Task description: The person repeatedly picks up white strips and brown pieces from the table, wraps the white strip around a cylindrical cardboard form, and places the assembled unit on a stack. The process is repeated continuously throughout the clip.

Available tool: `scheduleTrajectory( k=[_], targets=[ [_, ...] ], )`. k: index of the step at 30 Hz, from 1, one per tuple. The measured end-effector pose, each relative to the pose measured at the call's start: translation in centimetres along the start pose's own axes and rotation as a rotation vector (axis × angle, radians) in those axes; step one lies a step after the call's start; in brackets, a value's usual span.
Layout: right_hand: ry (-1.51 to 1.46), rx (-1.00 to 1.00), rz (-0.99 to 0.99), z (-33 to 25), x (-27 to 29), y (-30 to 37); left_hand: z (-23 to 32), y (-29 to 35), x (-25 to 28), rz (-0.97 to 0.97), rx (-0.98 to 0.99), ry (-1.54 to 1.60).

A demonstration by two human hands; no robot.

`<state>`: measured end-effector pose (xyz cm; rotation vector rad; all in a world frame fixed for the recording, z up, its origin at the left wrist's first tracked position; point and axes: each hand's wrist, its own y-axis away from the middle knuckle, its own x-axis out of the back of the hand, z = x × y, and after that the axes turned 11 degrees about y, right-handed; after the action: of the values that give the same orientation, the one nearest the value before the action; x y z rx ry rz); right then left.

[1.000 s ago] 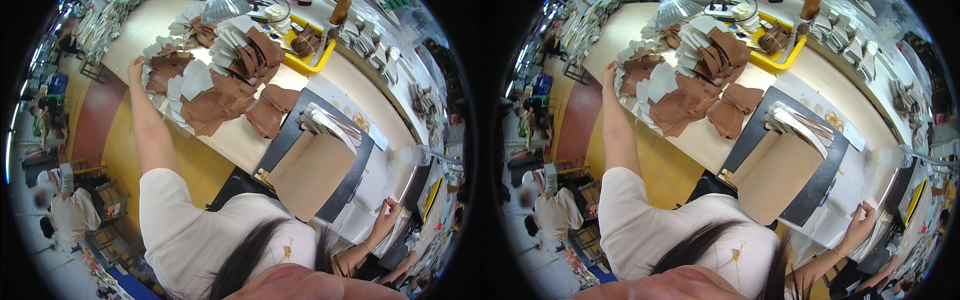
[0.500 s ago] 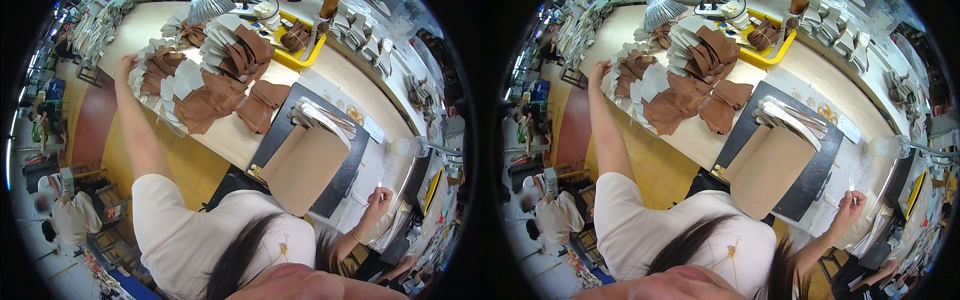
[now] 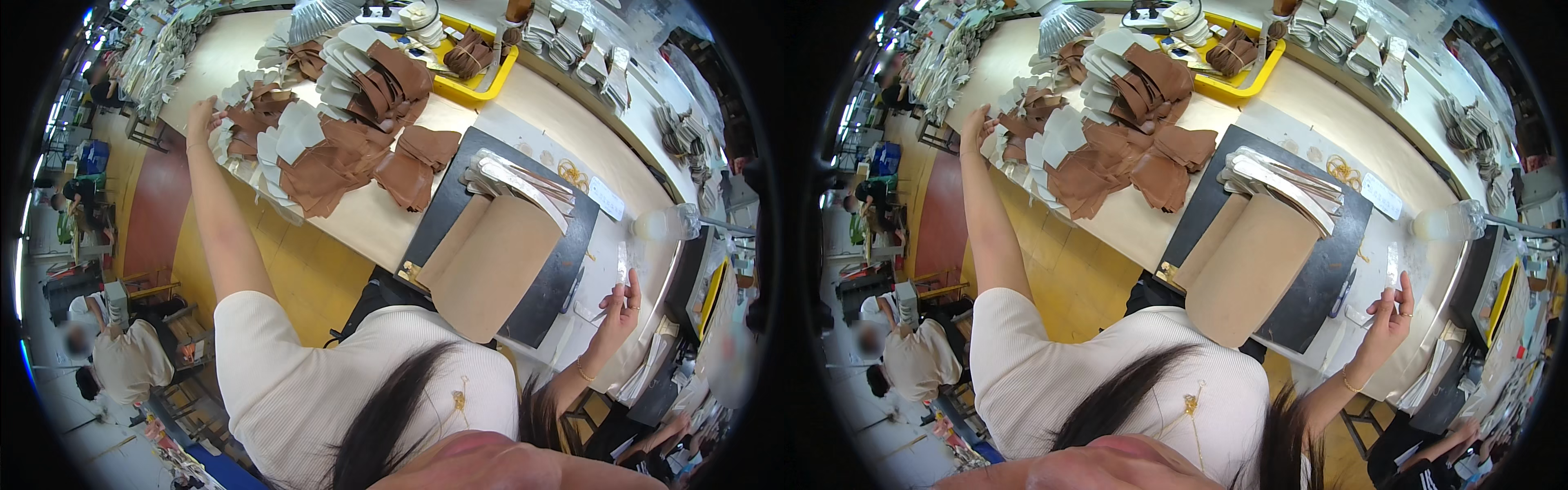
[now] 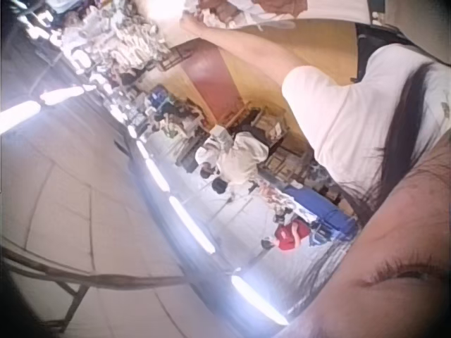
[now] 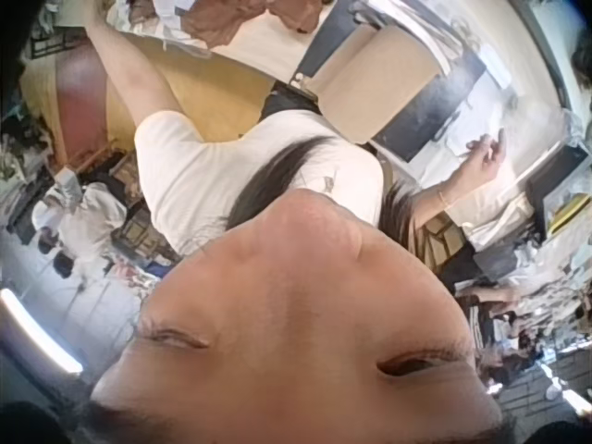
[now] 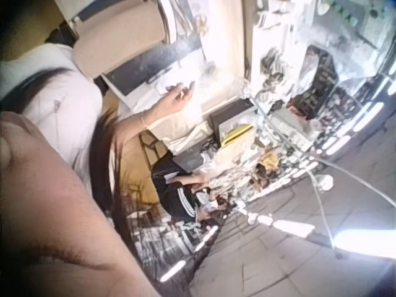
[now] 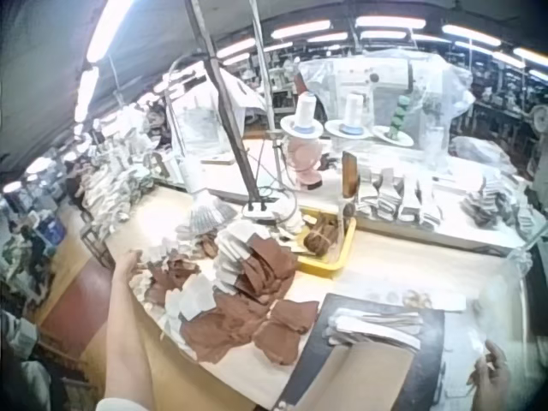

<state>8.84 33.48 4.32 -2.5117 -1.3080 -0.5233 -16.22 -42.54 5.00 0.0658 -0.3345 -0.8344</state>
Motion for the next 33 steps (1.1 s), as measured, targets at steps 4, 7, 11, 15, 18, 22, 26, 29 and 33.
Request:
scheduleTrajectory(
  k=[4, 7, 11, 15, 18, 22, 26, 29, 33],
  targets=[
    [-0.052, -0.026, 0.03, -0.1, 0.5, 0.1, -0.8, 2.3, -1.2, -0.183, 0.25, 0.227],
    [-0.099, -0.03, -0.014, 0.0, 0.3, -0.3, -1.9, 2.3, -1.6, -0.36, 0.254, 0.355],
    [-0.125, -0.019, -0.064, 0.2, -0.1, -0.8, -2.3, 1.6, -1.8, -0.394, 0.184, 0.51],
    [-0.178, -0.013, -0.021, -0.1, -0.1, -0.9, 0.6, 2.4, -1.6, -0.364, 0.017, 0.952],
    [-0.196, -0.014, -0.015, -0.7, 0.0, -0.9, 4.3, 4.3, -2.0, -0.035, -0.28, 0.236],
    [-0.283, -0.014, -0.011, -1.3, -0.7, -0.6, 9.8, 12.3, -3.6, -0.285, -0.487, 0.64],
    [-0.296, -0.05, -0.081, -2.0, -1.9, 0.0, 12.6, 26.1, -6.9, -0.676, -0.486, 0.611],
    [-0.293, -0.035, -0.167, -2.8, -2.7, 0.5, 10.5, 34.9, -11.2, -1.093, -0.389, 0.75],
    [-0.304, -0.03, -0.142, -3.3, -2.4, 1.1, 5.6, 41.4, -17.7, -1.356, 0.122, 0.593]
  ],
)
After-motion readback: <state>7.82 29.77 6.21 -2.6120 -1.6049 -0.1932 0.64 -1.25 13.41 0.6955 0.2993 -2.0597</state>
